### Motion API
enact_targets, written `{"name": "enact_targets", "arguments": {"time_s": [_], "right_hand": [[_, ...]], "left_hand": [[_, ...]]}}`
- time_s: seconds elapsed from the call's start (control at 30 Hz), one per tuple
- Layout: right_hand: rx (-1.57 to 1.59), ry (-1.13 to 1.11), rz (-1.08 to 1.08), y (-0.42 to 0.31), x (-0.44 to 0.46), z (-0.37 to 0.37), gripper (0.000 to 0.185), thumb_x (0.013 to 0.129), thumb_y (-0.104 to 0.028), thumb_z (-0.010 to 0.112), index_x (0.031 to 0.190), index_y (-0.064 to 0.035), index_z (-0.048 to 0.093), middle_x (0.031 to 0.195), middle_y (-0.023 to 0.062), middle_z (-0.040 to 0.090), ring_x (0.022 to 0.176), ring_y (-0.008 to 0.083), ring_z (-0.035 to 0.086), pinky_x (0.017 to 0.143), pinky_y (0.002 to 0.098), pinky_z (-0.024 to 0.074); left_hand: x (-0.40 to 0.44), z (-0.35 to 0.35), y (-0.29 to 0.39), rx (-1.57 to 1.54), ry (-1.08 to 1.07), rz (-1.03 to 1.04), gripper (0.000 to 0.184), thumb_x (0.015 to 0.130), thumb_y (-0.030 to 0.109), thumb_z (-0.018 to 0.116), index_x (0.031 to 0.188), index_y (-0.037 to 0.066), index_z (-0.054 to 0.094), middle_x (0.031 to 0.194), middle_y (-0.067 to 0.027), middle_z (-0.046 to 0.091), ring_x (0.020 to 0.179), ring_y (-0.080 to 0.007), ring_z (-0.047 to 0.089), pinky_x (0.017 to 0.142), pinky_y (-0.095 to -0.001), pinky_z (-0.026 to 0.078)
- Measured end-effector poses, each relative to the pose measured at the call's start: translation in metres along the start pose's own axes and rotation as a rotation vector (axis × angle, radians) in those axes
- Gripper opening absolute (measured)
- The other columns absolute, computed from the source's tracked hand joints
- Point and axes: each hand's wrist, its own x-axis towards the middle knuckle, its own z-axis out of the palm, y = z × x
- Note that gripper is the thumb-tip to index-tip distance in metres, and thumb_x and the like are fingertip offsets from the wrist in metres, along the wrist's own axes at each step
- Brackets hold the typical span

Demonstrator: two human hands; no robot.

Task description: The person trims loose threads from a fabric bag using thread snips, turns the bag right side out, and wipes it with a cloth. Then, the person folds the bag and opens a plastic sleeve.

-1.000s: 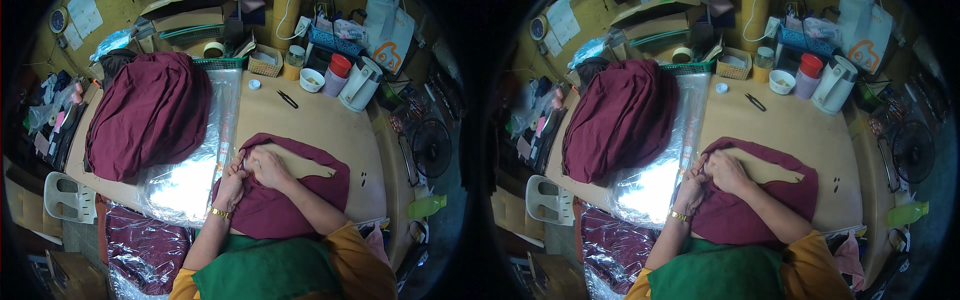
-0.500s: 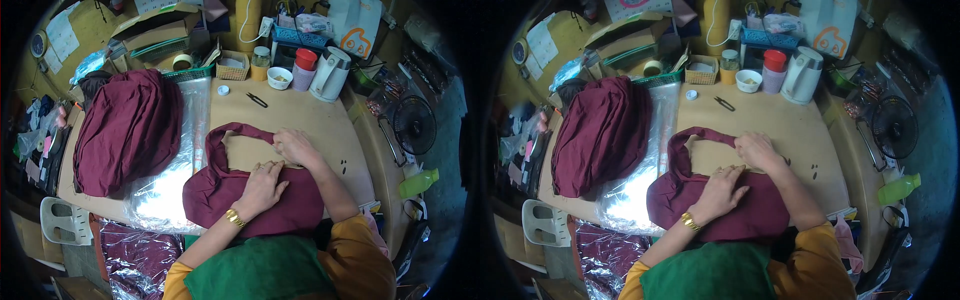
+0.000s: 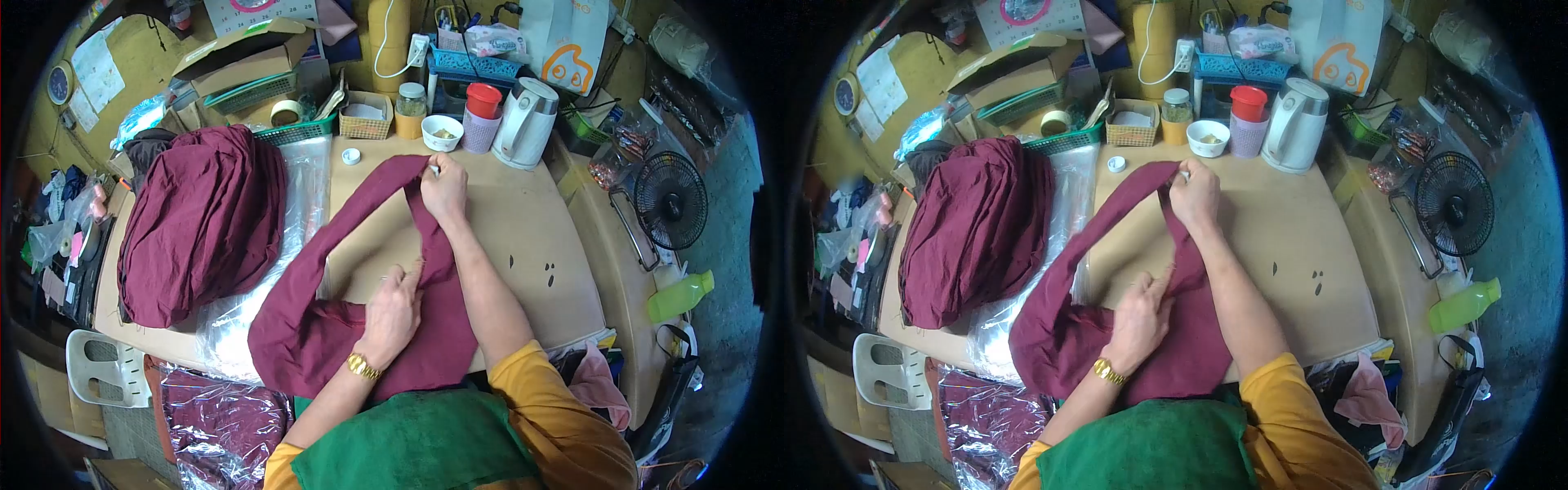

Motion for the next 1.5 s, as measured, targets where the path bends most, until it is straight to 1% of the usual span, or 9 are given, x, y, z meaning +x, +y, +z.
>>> {"name": "enact_targets", "arguments": {"time_s": [0.17, 0.23, 0.37, 0.73, 0.83, 0.93, 1.13, 1.27, 1.5], "right_hand": [[0.041, -0.04, 0.187, 0.053, -0.008, 0.045, 0.009, 0.077, -0.01, 0.066, 0.078, -0.0009, 0.065, 0.075, 0.02, 0.067, 0.074, 0.0354, 0.067, 0.072, 0.0434, 0.0509], [-0.007, -0.054, 0.17, 0.08, -0.024, 0.069, 0.015, 0.08, -0.011, 0.071, 0.072, -0.0015, 0.063, 0.066, 0.0111, 0.067, 0.064, 0.0169, 0.063, 0.064, 0.0352, 0.0501], [-0.049, -0.313, 0.069, 0.063, -0.022, 0.048, 0.009, 0.081, -0.013, 0.069, 0.078, -0.0041, 0.067, 0.089, 0.017, 0.063, 0.087, 0.0335, 0.064, 0.08, 0.0441, 0.0491], [-0.398, -0.345, -0.561, 0.038, -0.08, -0.023, 0.008, 0.073, 0.0, 0.071, 0.076, -0.0059, 0.067, 0.092, 0.0092, 0.057, 0.089, 0.029, 0.055, 0.081, 0.0423, 0.0433], [-0.347, -0.07, -0.487, 0.023, -0.061, -0.036, 0.01, 0.075, 0.005, 0.068, 0.078, -0.0033, 0.065, 0.091, 0.0092, 0.056, 0.088, 0.0268, 0.056, 0.079, 0.0396, 0.0459], [0.519, -0.332, 0.063, -0.018, -0.089, -0.048, 0.012, 0.085, 0.01, 0.062, 0.087, -0.0017, 0.063, 0.086, 0.0099, 0.06, 0.081, 0.0182, 0.064, 0.072, 0.029, 0.0509], [0.213, -0.556, 0.446, 0.032, -0.111, -0.026, 0.003, 0.092, -0.004, 0.061, 0.091, -0.001, 0.062, 0.081, 0.0069, 0.069, 0.076, 0.0109, 0.064, 0.069, 0.0285, 0.0515], [0.335, -0.446, 0.402, 0.025, -0.094, -0.042, 0.005, 0.089, 0.0, 0.06, 0.092, -0.0008, 0.064, 0.084, 0.0095, 0.068, 0.077, 0.0169, 0.066, 0.072, 0.0339, 0.0526], [-0.263, -0.578, -0.275, 0.025, -0.121, -0.027, 0.004, 0.083, -0.002, 0.061, 0.081, -0.0048, 0.064, 0.084, 0.0127, 0.06, 0.085, 0.0344, 0.06, 0.082, 0.0462, 0.0455]], "left_hand": [[-0.012, -0.017, 0.003, 0.251, -0.003, 0.018, 0.045, 0.085, -0.002, 0.053, 0.13, -0.002, 0.057, 0.096, -0.0161, 0.053, 0.086, -0.0302, 0.056, 0.074, -0.0397, 0.047], [-0.029, 0.018, -0.017, 0.379, -0.117, 0.048, 0.04, 0.086, 0.001, 0.05, 0.124, -0.007, 0.058, 0.098, -0.017, 0.053, 0.088, -0.0307, 0.057, 0.077, -0.0399, 0.048], [-0.037, 0.021, -0.023, 0.296, -0.199, -0.004, 0.042, 0.086, 0.004, 0.051, 0.126, -0.009, 0.054, 0.11, -0.0182, 0.053, 0.094, -0.0312, 0.056, 0.081, -0.0398, 0.048], [-0.041, 0.024, -0.023, 0.281, -0.142, -0.001, 0.038, 0.092, 0.006, 0.049, 0.126, -0.009, 0.055, 0.141, -0.0154, 0.047, 0.098, -0.0276, 0.055, 0.081, -0.0403, 0.048], [-0.035, 0.019, -0.024, 0.222, -0.136, -0.006, 0.039, 0.091, 0.006, 0.05, 0.127, -0.008, 0.055, 0.141, -0.0142, 0.047, 0.099, -0.0282, 0.055, 0.083, -0.0407, 0.048], [-0.035, 0.02, -0.025, 0.211, -0.149, 0.0, 0.044, 0.087, 0.004, 0.051, 0.131, -0.005, 0.053, 0.141, -0.0137, 0.048, 0.101, -0.0294, 0.055, 0.085, -0.0408, 0.048], [-0.037, 0.019, -0.026, 0.139, -0.174, -0.039, 0.054, 0.083, 0.003, 0.052, 0.137, 0.0, 0.05, 0.141, -0.0148, 0.047, 0.11, -0.0316, 0.054, 0.09, -0.0415, 0.047], [-0.038, 0.018, -0.026, 0.145, -0.096, 0.02, 0.05, 0.083, 0.002, 0.054, 0.133, -0.001, 0.054, 0.13, -0.0175, 0.055, 0.108, -0.0329, 0.055, 0.094, -0.0412, 0.046], [-0.045, 0.023, -0.026, 0.209, -0.14, 0.033, 0.047, 0.084, 0.003, 0.054, 0.13, -0.006, 0.054, 0.131, -0.0198, 0.052, 0.107, -0.0332, 0.055, 0.092, -0.0404, 0.047]]}}
